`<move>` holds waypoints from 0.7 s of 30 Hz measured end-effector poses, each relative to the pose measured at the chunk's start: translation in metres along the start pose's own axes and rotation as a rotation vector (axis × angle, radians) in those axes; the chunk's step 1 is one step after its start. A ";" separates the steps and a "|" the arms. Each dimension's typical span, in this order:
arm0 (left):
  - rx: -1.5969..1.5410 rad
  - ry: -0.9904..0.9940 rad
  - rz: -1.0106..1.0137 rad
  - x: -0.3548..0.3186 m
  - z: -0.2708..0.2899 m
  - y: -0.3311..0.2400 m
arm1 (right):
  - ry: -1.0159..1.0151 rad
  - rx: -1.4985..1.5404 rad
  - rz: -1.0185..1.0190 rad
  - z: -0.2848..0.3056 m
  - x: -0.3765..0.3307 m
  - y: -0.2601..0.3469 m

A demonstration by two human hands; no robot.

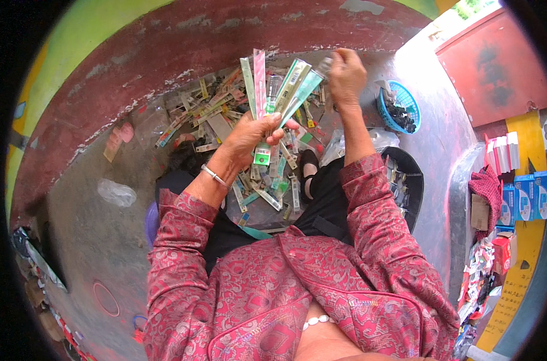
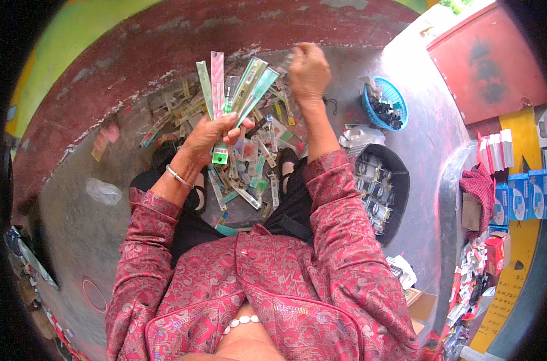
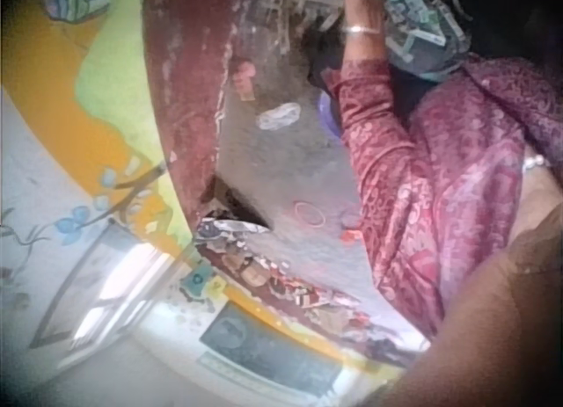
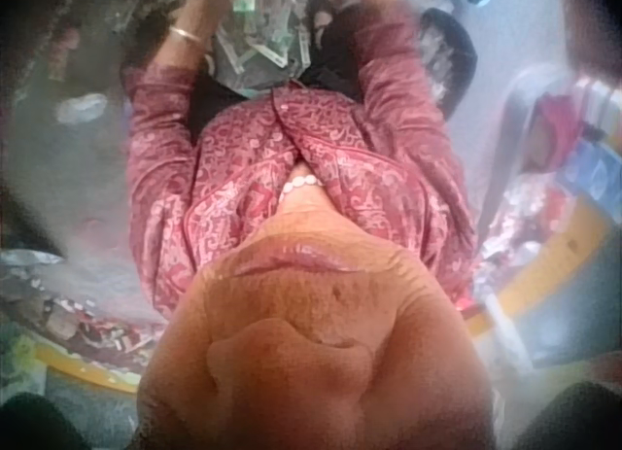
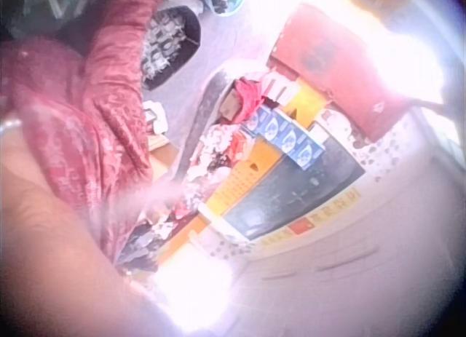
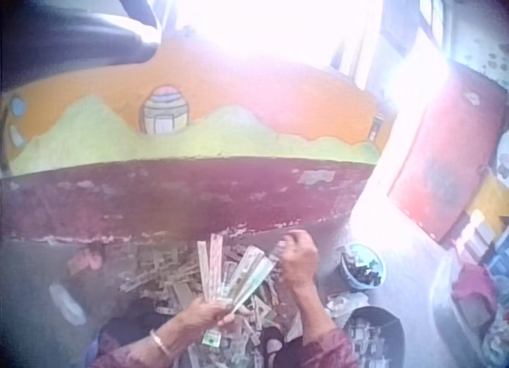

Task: The person sorts through and counts a large quantity of printed product packaging labels by hand, moving them from the floor into stacks and occasionally a plastic bag.

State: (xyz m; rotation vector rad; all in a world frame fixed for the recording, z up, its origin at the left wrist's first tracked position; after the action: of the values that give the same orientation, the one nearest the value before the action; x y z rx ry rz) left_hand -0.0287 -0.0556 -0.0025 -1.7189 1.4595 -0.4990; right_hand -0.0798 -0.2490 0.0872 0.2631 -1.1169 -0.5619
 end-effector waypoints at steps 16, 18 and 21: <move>0.056 -0.181 -0.084 0.008 0.017 -0.005 | 0.875 0.916 -0.783 -0.055 -0.077 0.032; -0.039 -0.122 -0.068 0.008 0.017 -0.005 | 0.898 1.022 -0.761 -0.053 -0.075 0.040; -0.118 -0.118 -0.062 0.007 0.013 -0.007 | 0.922 1.088 -0.762 -0.052 -0.073 0.039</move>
State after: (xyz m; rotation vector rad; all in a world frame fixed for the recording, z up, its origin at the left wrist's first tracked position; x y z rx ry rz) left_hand -0.0134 -0.0578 -0.0062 -1.8585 1.3784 -0.3443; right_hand -0.0452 -0.1805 0.0270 1.7503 -0.2634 -0.3461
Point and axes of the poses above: each hand's wrist, its own x-axis towards the middle knuckle, its own z-axis out of the back of the hand, y = z × x, the point moved 8 cm from there along x, towards the middle knuckle, and after that the axes turned 1 degree about z, right-handed, at the moved point
